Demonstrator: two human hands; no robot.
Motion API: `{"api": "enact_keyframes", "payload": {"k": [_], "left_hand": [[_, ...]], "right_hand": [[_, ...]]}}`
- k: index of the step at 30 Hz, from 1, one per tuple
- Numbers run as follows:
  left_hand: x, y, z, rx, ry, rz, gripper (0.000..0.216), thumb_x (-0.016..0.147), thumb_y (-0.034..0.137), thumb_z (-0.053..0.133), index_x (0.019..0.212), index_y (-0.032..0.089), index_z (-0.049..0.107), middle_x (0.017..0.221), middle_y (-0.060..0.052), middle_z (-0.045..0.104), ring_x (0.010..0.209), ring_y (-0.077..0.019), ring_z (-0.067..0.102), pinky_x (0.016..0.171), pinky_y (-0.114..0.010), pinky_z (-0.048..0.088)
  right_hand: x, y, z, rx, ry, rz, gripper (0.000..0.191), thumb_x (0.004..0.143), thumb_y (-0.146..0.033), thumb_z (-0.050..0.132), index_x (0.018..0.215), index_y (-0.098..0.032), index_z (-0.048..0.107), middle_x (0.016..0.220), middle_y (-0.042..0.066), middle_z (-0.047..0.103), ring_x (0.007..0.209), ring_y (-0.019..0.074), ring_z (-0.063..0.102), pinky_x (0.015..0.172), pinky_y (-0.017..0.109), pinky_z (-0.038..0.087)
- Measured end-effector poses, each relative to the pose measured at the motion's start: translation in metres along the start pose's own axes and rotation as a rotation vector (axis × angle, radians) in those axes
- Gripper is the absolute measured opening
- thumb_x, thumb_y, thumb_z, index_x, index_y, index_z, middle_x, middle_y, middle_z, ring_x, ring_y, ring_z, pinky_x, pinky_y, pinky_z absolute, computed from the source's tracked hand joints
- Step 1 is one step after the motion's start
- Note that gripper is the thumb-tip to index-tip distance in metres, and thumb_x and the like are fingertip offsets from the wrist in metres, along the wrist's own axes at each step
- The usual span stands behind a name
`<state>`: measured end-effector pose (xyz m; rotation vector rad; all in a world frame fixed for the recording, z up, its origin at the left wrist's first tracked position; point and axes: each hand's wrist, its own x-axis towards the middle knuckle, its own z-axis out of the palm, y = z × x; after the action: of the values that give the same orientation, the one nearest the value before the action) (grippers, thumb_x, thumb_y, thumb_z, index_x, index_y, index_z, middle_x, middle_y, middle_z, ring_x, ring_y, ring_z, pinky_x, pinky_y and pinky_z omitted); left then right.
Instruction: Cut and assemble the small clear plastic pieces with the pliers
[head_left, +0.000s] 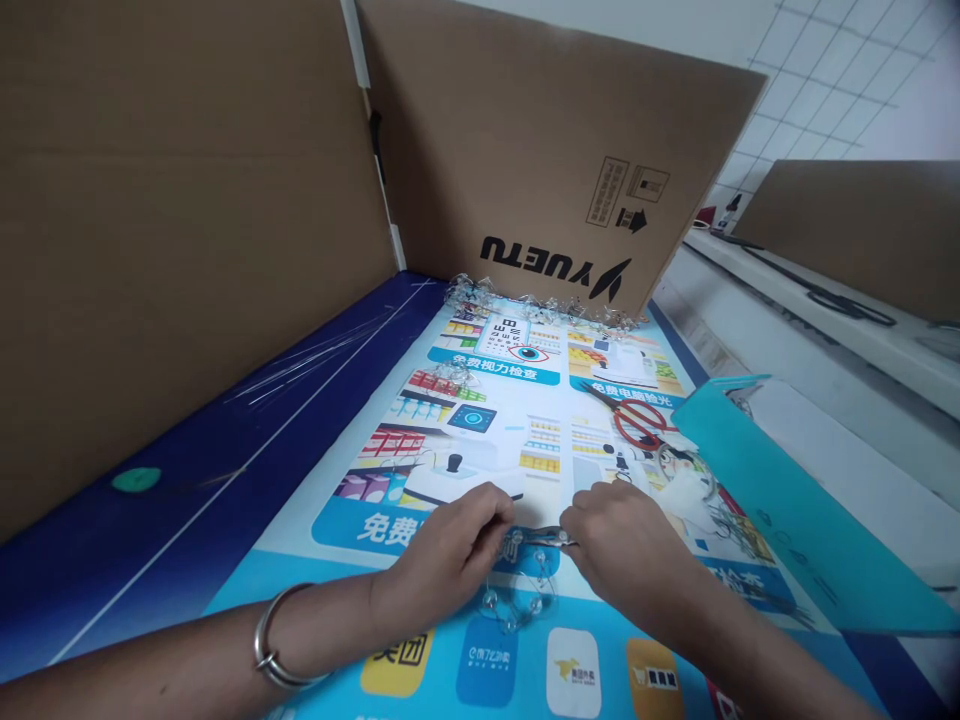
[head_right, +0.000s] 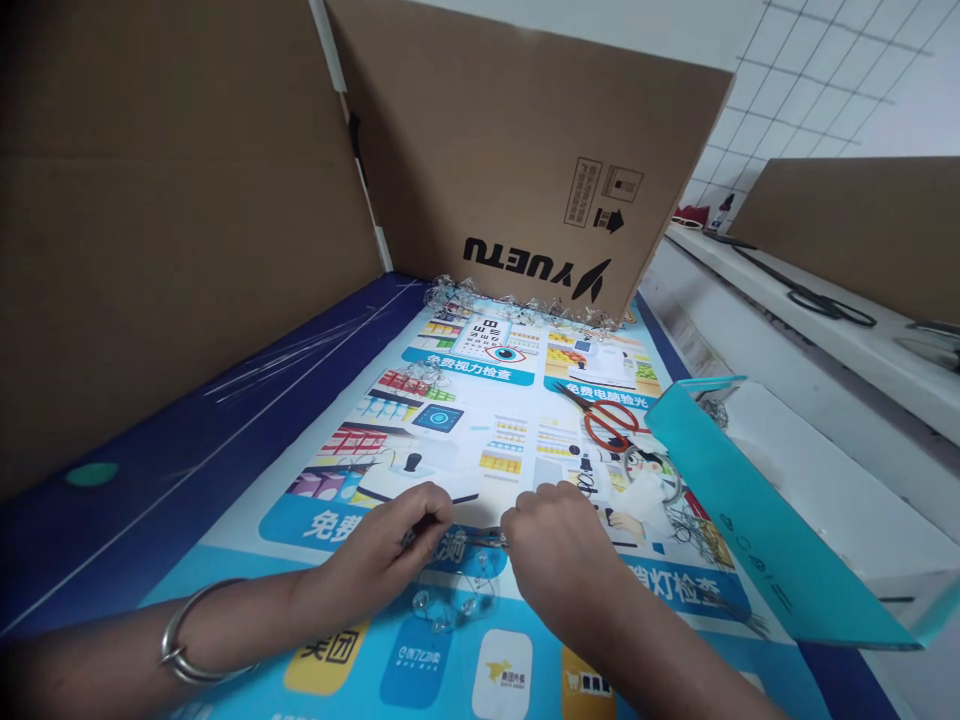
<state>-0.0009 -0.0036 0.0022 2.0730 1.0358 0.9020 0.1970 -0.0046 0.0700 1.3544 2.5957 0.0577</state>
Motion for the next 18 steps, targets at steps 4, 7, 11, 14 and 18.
{"api": "enact_keyframes", "payload": {"k": [4, 7, 11, 14, 18], "left_hand": [[0.001, 0.001, 0.0, 0.045, 0.01, 0.001, 0.011, 0.08, 0.009, 0.037, 0.081, 0.018, 0.044, 0.075, 0.0, 0.049, 0.064, -0.0125, 0.045, 0.058, -0.024, 0.036], [0.001, 0.001, 0.0, 0.1, 0.017, 0.0, 0.011, 0.079, 0.009, 0.039, 0.08, 0.018, 0.045, 0.075, 0.0, 0.05, 0.065, -0.013, 0.046, 0.058, -0.024, 0.036], [0.001, 0.0, 0.001, 0.194, -0.008, -0.006, 0.011, 0.078, 0.009, 0.041, 0.079, 0.019, 0.045, 0.074, 0.0, 0.052, 0.064, -0.0132, 0.047, 0.057, -0.024, 0.036], [-0.002, -0.003, 0.002, 0.256, -0.028, 0.02, 0.013, 0.078, 0.008, 0.04, 0.081, 0.019, 0.045, 0.074, 0.0, 0.053, 0.065, -0.0134, 0.048, 0.058, -0.024, 0.036], [-0.003, -0.005, 0.002, 0.301, -0.011, 0.071, 0.014, 0.078, 0.006, 0.039, 0.08, 0.019, 0.043, 0.074, 0.0, 0.053, 0.066, -0.0136, 0.048, 0.059, -0.024, 0.036]], "right_hand": [[0.001, -0.002, 0.005, -0.011, 0.025, -0.015, 0.014, 0.08, -0.018, 0.049, 0.069, -0.019, 0.058, 0.069, 0.002, 0.059, 0.064, 0.0155, 0.049, 0.058, 0.029, 0.025], [0.001, -0.006, 0.005, -0.017, 0.042, -0.022, 0.013, 0.08, -0.017, 0.049, 0.07, -0.019, 0.058, 0.069, 0.002, 0.058, 0.064, 0.0154, 0.049, 0.057, 0.029, 0.024], [0.002, -0.011, 0.001, -0.028, 0.031, -0.025, 0.013, 0.077, -0.011, 0.05, 0.067, -0.018, 0.056, 0.066, 0.002, 0.057, 0.06, 0.0144, 0.046, 0.054, 0.029, 0.02], [0.002, -0.014, -0.002, -0.036, 0.033, -0.015, 0.013, 0.071, -0.006, 0.052, 0.066, -0.018, 0.056, 0.065, 0.003, 0.057, 0.059, 0.0152, 0.045, 0.053, 0.03, 0.018], [0.004, -0.016, -0.003, -0.032, 0.036, -0.009, 0.011, 0.07, -0.007, 0.053, 0.066, -0.017, 0.056, 0.065, 0.004, 0.056, 0.059, 0.0151, 0.045, 0.053, 0.03, 0.016]]}}
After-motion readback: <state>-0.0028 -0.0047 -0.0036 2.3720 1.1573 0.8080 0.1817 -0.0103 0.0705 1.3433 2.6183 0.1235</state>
